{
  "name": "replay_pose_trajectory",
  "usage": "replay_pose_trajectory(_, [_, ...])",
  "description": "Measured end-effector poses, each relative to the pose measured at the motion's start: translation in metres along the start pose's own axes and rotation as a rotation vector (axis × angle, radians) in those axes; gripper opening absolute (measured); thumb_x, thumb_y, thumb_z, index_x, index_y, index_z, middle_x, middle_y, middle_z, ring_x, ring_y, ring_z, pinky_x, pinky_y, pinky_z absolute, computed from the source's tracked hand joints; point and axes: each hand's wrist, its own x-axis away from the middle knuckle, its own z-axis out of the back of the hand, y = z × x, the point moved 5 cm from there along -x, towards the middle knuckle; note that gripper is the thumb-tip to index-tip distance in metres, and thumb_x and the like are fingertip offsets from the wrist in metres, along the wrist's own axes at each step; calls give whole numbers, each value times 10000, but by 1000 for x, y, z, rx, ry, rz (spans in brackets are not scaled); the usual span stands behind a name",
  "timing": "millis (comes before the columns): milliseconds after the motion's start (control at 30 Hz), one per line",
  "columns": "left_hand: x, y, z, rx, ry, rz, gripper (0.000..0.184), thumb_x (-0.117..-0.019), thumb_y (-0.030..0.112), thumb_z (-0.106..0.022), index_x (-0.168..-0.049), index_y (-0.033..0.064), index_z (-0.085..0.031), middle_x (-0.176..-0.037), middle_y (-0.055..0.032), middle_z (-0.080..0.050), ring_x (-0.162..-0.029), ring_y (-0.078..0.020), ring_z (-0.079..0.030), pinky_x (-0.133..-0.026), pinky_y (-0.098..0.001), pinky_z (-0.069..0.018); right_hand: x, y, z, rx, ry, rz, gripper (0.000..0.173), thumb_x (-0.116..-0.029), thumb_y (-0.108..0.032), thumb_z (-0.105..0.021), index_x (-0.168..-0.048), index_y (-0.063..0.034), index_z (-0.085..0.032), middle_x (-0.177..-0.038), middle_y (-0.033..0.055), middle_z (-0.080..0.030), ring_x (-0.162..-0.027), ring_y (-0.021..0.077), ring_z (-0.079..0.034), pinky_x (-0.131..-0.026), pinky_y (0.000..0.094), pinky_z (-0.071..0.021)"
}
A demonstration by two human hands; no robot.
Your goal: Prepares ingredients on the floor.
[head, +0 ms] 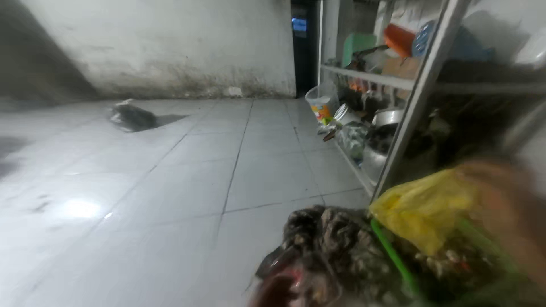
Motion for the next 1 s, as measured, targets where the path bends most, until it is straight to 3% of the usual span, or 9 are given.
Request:
replay_pose_trajectory(200, [26,21,-48,104,-157,136,722,-958,276,-608,-1499,-122,-343,-1505,-274,-443,-1305,-230,-547,-979,-351,-536,126,-7,-111,-385,-187,-429,264,-1013,-67,-494,-841,-136,-682,-637,-49,-621,-447,28,-523,-368,194,-435])
replay_pose_trajectory(300, [28,11,-43,127,-50,163,640,-954,231,-603,-1456,-117,-413,-1439,-265,-502,-1238,-212,-587,-931,-320,-553,164,-26,-144,-504,-348,-525,252,-997,-81,-495,-863,-122,-705,-643,-7,-648,-442,48,-547,-358,212,-443])
replay_pose_trajectory(433, [20,13,-27,36,17,150,359,-935,162,-604,-1218,-59,-613,-1147,-175,-671,-1089,-191,-652,-966,-353,-534,174,-26,-146,-591,-505,-391,225,-944,-120,-531,-883,-150,-745,-669,-16,-665,-482,28,-569,-403,199,-483])
replay_pose_trajectory(567, [18,15,-34,-116,-134,210,787,-870,449,-709,-1483,18,-470,-1497,-250,-459,-1360,-353,-488,-1090,-508,-449,189,-12,-147,-564,-458,-456,221,-935,-74,-503,-919,-88,-723,-704,5,-683,-540,68,-619,-457,243,-532])
replay_pose_trajectory(633, [19,18,-41,-115,-158,153,757,-878,433,-725,-1439,-33,-518,-1543,-305,-392,-1431,-413,-408,-1156,-520,-383,206,-11,-156,-550,-514,-504,204,-915,-46,-504,-911,-74,-706,-716,-5,-683,-579,64,-629,-515,241,-548])
replay_pose_trajectory(767, [16,19,-27,14,-116,242,398,-979,130,-579,-1304,-98,-601,-1296,-237,-626,-1184,-249,-625,-1044,-385,-486,208,-10,-159,-630,-641,-405,296,-960,-124,-448,-1019,-114,-739,-830,-7,-738,-638,71,-672,-531,238,-566])
replay_pose_trajectory(900, [18,2,-3,316,89,660,326,-1094,133,-387,-1323,-61,-517,-1076,-107,-623,-946,-72,-617,-859,-262,-534,181,8,-139,-456,-505,-183,335,-967,-215,-441,-1150,-97,-696,-914,6,-716,-653,101,-668,-471,247,-541])
replay_pose_trajectory(933, [17,2,0,384,128,694,328,-1104,142,-353,-1322,-53,-502,-1049,-85,-614,-918,-54,-616,-837,-249,-540,179,12,-137,-361,-492,-123,357,-952,-225,-470,-1210,-93,-679,-985,11,-709,-732,101,-675,-525,249,-554])
replay_pose_trajectory(1000, [15,6,1,471,133,714,344,-1117,150,-287,-1325,-43,-481,-1023,-60,-607,-889,-43,-621,-818,-239,-547,186,15,-139,-139,-533,11,518,-930,-295,-550,-1393,-65,-582,-1262,82,-648,-1067,155,-644,-804,331,-563])
